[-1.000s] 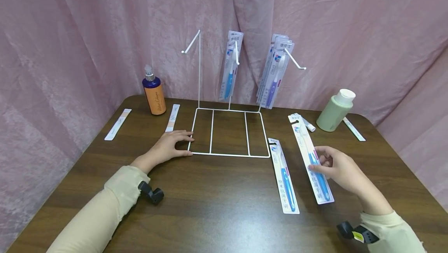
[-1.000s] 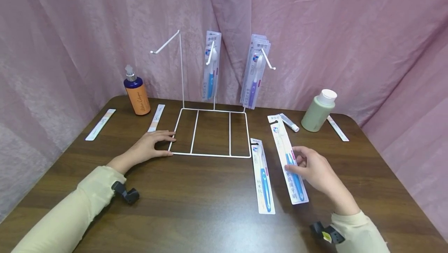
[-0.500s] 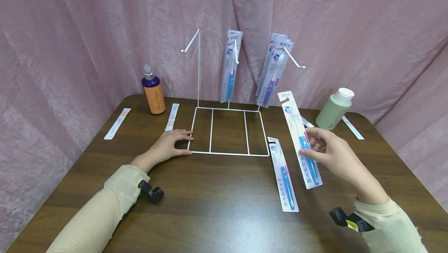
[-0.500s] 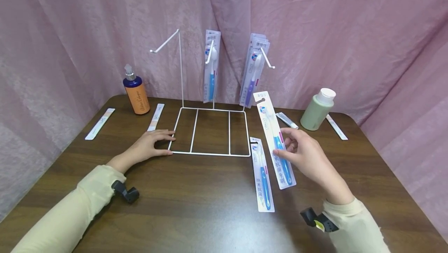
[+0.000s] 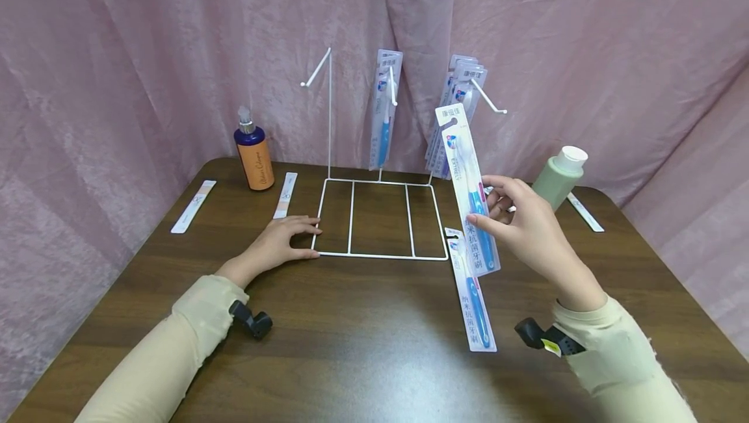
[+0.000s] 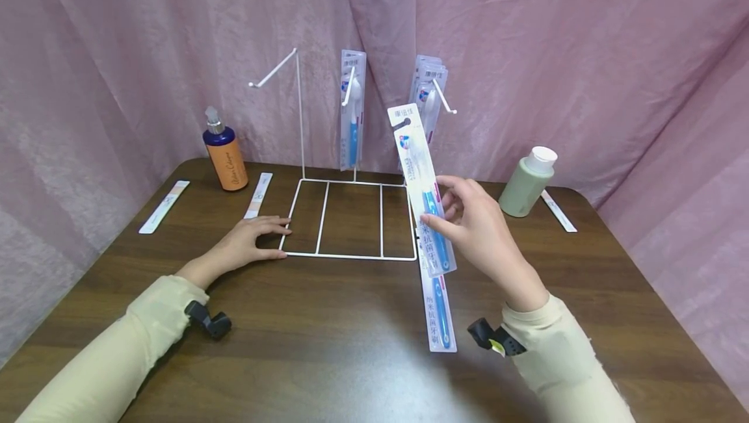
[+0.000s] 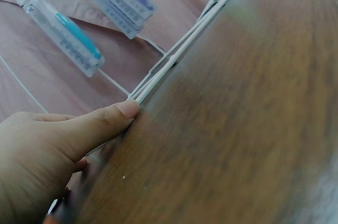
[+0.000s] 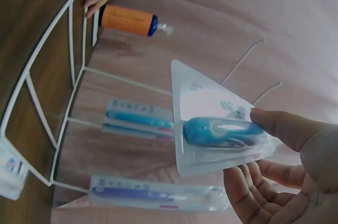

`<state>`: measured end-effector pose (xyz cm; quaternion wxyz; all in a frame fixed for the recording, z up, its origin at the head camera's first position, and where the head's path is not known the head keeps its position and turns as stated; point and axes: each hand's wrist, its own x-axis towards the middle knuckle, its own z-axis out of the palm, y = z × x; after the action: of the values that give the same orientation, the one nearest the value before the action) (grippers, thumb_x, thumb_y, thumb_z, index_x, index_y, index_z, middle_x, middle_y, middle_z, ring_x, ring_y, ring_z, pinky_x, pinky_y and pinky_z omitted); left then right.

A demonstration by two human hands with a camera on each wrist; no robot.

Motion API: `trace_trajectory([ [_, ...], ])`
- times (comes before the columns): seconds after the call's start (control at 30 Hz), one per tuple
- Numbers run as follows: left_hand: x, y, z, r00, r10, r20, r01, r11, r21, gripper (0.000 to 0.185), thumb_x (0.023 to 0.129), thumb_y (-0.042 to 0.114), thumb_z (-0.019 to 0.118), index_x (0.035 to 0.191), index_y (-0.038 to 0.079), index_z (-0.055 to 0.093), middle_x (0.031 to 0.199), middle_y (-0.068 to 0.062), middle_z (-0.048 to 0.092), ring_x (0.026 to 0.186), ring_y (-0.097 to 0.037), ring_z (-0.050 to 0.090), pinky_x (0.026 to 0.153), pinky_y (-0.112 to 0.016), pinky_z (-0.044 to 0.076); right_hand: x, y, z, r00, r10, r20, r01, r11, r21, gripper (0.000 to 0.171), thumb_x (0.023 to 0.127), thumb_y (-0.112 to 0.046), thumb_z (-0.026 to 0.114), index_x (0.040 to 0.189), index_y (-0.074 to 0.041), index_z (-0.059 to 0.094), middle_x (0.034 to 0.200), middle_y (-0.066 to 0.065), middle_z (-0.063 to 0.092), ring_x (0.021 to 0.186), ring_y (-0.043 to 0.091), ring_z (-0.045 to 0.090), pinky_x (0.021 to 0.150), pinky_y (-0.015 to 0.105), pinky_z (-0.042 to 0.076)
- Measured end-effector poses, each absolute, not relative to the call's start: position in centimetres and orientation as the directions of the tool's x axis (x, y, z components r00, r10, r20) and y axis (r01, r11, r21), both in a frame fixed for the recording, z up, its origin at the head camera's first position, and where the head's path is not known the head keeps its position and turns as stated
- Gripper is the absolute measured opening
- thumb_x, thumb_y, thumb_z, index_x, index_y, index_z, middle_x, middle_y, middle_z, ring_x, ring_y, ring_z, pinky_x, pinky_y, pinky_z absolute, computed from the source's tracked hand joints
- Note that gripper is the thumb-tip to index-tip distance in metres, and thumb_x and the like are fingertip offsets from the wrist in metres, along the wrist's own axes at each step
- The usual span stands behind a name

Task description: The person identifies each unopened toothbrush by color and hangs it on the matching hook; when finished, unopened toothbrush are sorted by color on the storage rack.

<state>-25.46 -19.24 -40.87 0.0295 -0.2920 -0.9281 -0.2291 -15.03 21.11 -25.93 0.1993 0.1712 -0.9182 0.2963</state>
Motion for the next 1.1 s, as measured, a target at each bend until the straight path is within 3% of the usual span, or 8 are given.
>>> trace_trajectory([
  [0.27,-25.5,-19.2,-40.9,-0.827,0.529,0.192,0.558,0.728,0.398,0.052,0.079,0.038,0.077,0.124,0.013,0.066,0.143,-0.008,0.053,0.136,-0.035,0.043,0.111,-0.063,0.026,-16.2,18.7,-25.5,-0.823,-0.174,0.541,-0.479,0.725,-0.495,0.055,0.078,-0.009,0.079,0.127,0.001,0.057,0.090,0.011,0.058,0.075,0.015,0.054,0.063,0.009,0.046],
  [0.6,-25.6,-19.0,-41.4,-0.820,0.535,0.202,0.568,0.724,0.391,0.052,0.079,0.037,0.077,0.123,0.013,0.067,0.142,-0.008,0.054,0.135,-0.035,0.045,0.109,-0.062,0.030,-17.4,16.2,-26.4,-0.753,-0.173,0.635,-0.534,0.724,-0.436,0.058,0.075,-0.013,0.083,0.125,0.001,0.057,0.088,0.010,0.057,0.071,0.018,0.058,0.063,0.022,0.047],
  [1.1,-25.9,-18.8,-41.5,-0.813,0.538,0.223,0.580,0.716,0.389,0.051,0.079,0.038,0.077,0.122,0.013,0.067,0.141,-0.007,0.055,0.134,-0.034,0.046,0.110,-0.060,0.030,-19.1,14.2,-27.3,-0.768,-0.165,0.619,-0.524,0.718,-0.459,0.059,0.077,-0.016,0.081,0.128,0.000,0.055,0.090,0.012,0.056,0.077,0.021,0.058,0.066,0.028,0.048],
])
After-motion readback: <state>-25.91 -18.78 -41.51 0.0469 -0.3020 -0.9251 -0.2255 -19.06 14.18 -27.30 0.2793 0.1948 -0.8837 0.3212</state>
